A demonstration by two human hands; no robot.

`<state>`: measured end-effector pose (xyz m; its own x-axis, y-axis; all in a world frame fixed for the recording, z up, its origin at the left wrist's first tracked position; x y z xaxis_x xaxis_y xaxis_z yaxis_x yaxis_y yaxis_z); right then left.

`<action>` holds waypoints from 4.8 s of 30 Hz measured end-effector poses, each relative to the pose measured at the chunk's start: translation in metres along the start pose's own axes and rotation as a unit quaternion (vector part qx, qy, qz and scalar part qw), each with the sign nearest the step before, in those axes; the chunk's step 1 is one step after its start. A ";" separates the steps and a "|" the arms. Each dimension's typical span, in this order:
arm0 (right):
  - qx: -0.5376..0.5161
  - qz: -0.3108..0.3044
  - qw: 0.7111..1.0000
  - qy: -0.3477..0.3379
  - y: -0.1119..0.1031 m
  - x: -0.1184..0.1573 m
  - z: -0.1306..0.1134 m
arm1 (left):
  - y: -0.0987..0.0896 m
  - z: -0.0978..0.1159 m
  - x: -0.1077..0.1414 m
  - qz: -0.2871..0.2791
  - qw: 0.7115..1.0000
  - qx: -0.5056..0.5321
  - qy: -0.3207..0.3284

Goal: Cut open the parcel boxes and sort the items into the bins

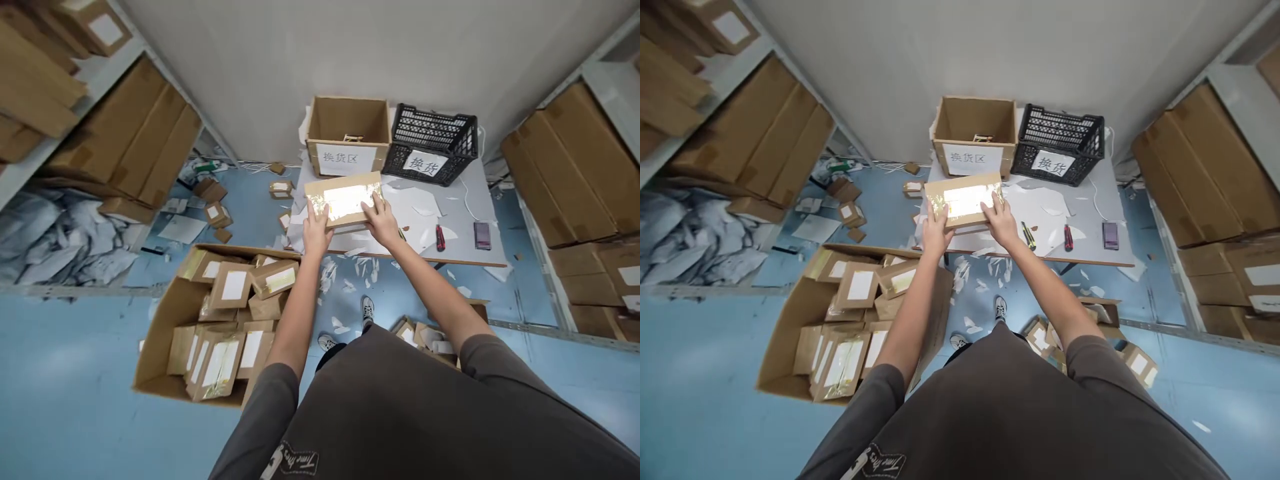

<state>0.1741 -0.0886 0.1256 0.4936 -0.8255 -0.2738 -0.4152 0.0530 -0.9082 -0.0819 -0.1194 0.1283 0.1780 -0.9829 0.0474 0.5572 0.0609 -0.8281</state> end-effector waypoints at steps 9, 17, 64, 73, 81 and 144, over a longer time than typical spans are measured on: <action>-0.018 -0.051 0.996 0.068 0.050 0.043 0.130 | 0.128 0.056 -0.047 -0.086 0.991 -0.098 -0.029; -0.072 -0.097 0.989 0.088 0.111 0.053 0.153 | 0.179 0.024 -0.055 -0.142 0.975 -0.158 -0.062; -0.141 -0.174 0.970 0.089 0.125 -0.009 0.142 | 0.177 0.004 -0.053 -0.130 0.984 -0.119 -0.031; -0.142 -0.133 0.976 0.096 0.136 0.034 0.118 | 0.184 -0.006 -0.074 -0.239 0.969 -0.024 -0.059; -0.070 -0.059 0.992 0.089 0.095 0.011 0.109 | 0.141 0.017 -0.081 -0.189 0.982 -0.016 -0.013; -0.131 -0.078 0.977 0.147 0.111 -0.089 0.180 | 0.186 0.012 -0.168 -0.160 0.984 0.083 -0.014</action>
<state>0.2220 0.0919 -0.0075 0.3410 -0.9401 -0.0011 -0.5537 -0.1999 -0.8084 0.0014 0.0588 -0.0265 -0.0068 -0.9514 0.3079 0.7119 -0.2208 -0.6666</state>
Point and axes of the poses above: each hand's wrist, its own x-axis away from the middle knuckle, its own y-axis out of the palm, z = x × y, the point moved 2 cm from there along -x, towards the middle knuckle, and after that the axes turned 12 degrees about -y, right-handed, at the moved point
